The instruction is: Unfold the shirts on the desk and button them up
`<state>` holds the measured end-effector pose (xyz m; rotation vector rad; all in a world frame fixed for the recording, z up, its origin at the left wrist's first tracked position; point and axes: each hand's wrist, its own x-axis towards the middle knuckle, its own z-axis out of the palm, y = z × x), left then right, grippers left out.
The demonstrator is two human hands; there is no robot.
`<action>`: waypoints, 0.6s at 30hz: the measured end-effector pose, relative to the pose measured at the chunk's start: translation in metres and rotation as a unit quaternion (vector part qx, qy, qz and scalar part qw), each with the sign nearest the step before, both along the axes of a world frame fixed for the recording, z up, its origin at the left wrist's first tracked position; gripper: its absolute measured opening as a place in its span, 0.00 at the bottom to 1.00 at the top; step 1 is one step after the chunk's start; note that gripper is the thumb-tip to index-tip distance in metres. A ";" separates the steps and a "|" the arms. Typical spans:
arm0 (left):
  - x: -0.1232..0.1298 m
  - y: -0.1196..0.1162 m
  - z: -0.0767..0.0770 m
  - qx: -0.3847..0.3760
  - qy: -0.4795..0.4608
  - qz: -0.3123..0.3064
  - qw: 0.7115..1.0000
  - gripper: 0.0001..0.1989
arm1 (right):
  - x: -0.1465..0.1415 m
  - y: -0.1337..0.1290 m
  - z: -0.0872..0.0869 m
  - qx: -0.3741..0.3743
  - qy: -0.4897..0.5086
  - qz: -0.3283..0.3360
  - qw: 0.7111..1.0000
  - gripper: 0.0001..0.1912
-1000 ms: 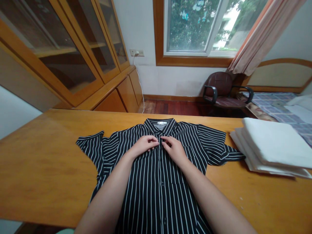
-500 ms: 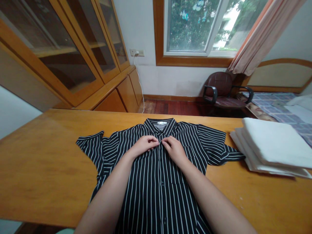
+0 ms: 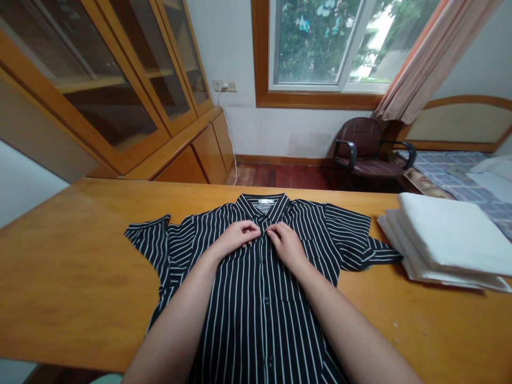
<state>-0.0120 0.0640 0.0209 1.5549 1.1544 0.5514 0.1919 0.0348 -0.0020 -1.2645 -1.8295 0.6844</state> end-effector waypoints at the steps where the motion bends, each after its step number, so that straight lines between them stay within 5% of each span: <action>1: 0.000 0.000 0.000 0.001 0.001 0.001 1.000 0.17 | 0.000 0.000 0.001 -0.001 0.002 -0.001 1.000 0.08; 12: -0.001 0.001 -0.003 0.014 0.004 0.011 1.000 0.13 | 0.000 0.000 0.006 0.011 0.044 -0.038 0.998 0.07; 18: 0.001 0.003 -0.005 0.151 0.058 0.025 0.987 0.10 | 0.001 0.000 0.006 0.001 0.055 -0.062 0.997 0.07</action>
